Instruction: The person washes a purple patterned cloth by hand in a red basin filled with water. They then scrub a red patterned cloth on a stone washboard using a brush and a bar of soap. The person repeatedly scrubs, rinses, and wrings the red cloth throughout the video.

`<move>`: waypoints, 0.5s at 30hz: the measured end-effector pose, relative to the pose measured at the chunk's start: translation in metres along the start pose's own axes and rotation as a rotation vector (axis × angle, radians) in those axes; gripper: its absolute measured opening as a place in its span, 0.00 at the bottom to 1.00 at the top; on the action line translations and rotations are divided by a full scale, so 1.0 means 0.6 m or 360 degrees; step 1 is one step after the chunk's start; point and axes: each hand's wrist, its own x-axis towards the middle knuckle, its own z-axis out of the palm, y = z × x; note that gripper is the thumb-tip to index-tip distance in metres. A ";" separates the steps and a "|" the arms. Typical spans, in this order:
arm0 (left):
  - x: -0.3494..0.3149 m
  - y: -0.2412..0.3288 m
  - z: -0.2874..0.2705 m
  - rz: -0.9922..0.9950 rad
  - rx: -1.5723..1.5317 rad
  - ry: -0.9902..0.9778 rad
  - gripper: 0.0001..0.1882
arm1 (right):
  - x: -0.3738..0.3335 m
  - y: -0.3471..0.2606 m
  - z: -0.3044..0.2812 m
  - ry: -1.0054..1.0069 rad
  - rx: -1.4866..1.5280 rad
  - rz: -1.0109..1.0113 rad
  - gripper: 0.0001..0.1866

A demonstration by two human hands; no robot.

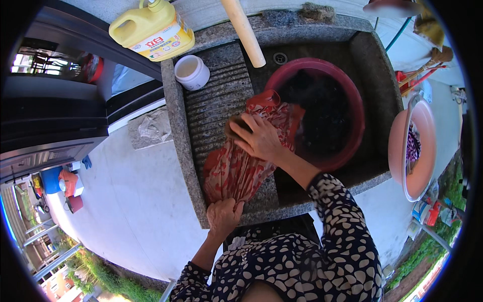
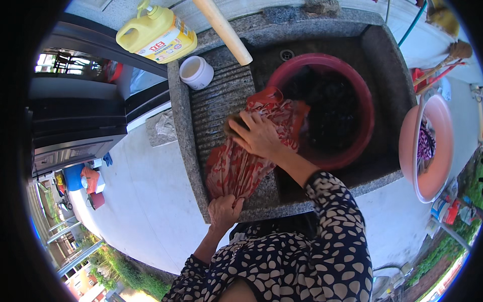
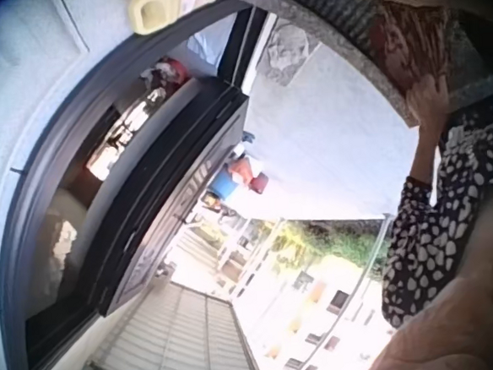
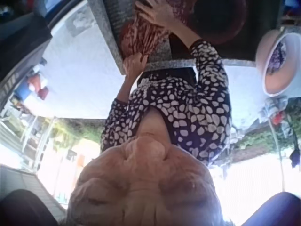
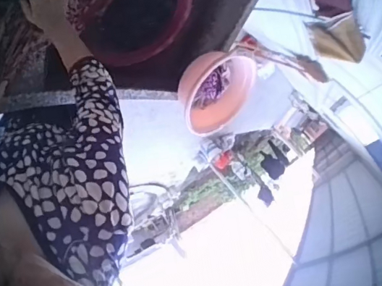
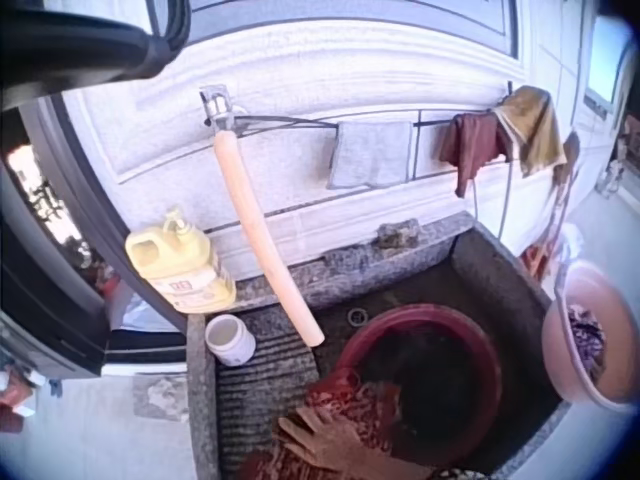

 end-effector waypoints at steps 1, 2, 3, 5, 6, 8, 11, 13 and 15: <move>0.006 0.001 0.005 -0.0023 0.0033 -0.0034 0.17 | 0.024 0.025 0.014 0.0082 -0.0088 0.0003 0.26; 0.007 0.002 0.004 -0.0014 0.0037 -0.0026 0.16 | 0.049 0.041 0.028 0.0170 -0.0156 -0.0005 0.25; 0.005 0.001 0.002 -0.0007 0.0041 -0.0021 0.16 | 0.075 0.056 0.042 0.0197 -0.0167 0.0094 0.25; 0.007 0.003 0.001 0.0004 -0.0001 -0.0057 0.16 | 0.110 0.086 0.050 0.0256 -0.0233 0.0288 0.25; 0.007 0.004 -0.001 -0.0007 -0.0037 -0.0105 0.16 | 0.109 0.090 0.050 0.0281 -0.0161 0.0325 0.25; 0.013 0.006 -0.017 0.0008 -0.0179 -0.0138 0.14 | 0.103 0.098 0.049 0.0319 -0.0010 0.0402 0.24; 0.072 -0.021 -0.048 -0.0082 -0.0372 0.0139 0.10 | 0.035 0.074 0.012 0.0333 0.0636 0.0505 0.24; 0.161 -0.037 -0.035 -0.0195 -0.0374 0.0444 0.10 | -0.022 0.123 0.009 0.0589 0.1779 0.1187 0.25; 0.237 -0.053 0.015 -0.0143 -0.0375 0.0586 0.12 | -0.020 0.167 -0.011 0.0696 0.2017 0.1602 0.29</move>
